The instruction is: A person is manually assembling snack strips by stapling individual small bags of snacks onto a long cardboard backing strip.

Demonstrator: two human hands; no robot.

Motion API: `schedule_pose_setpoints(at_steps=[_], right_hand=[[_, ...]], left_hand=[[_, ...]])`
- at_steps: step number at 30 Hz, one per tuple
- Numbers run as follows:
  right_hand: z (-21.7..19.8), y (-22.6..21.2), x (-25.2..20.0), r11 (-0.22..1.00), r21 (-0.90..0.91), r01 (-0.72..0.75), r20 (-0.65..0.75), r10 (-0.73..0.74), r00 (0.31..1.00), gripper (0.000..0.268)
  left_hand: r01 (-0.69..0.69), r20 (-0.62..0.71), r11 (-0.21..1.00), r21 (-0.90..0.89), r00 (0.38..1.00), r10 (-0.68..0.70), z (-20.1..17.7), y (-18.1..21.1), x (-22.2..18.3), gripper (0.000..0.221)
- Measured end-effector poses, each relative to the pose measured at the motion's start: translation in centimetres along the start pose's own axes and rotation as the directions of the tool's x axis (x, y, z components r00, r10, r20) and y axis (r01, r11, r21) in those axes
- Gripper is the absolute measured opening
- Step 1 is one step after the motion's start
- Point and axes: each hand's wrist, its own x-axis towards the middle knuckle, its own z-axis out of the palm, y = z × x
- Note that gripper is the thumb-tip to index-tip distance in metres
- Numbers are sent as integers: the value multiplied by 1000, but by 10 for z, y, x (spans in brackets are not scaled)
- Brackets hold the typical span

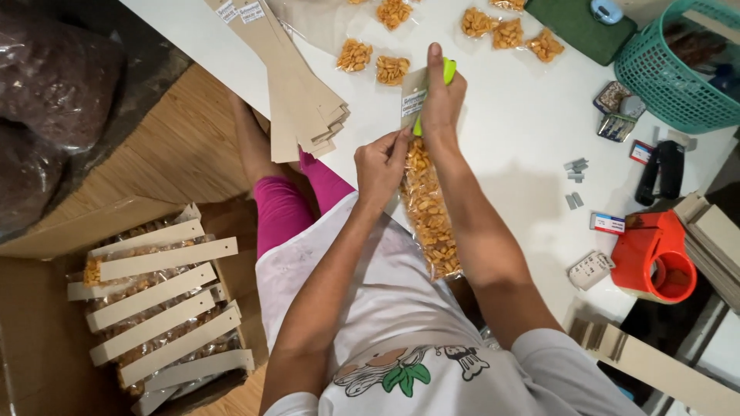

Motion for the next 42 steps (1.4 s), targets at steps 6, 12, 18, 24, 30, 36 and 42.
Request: schedule_pose_setpoints(at_steps=[6,12,18,24,30,36,42], right_hand=[[21,-2,5,942,-271,-199,176,252,952,54],[32,108,132,696,-704,145,118,-87,989,35],[2,117,127,392,-900,190,323,308,895,60],[-71,75,79,806,-564,176,531,191,825,28],[-64,11,-10,951,-311,6,623,199,757,39],[-65,70,3,940,-336,-60,570,254,781,35],[-72,30,-5,846,-530,45,625,354,696,32]], left_hand=[[415,-53,891,-185,901,-431,-10,-5,-5,33],[544,-72,785,-296,807,-587,-21,-61,-13,51],[547,-20,820,-169,830,-558,-17,-135,-9,40],[625,-21,747,-226,764,-645,-14,-133,-5,28],[499,59,686,-529,829,-557,-16,-73,3,16],[527,111,659,-536,818,-564,-17,-88,4,19],[386,-29,885,-261,913,-407,-17,-56,8,18]])
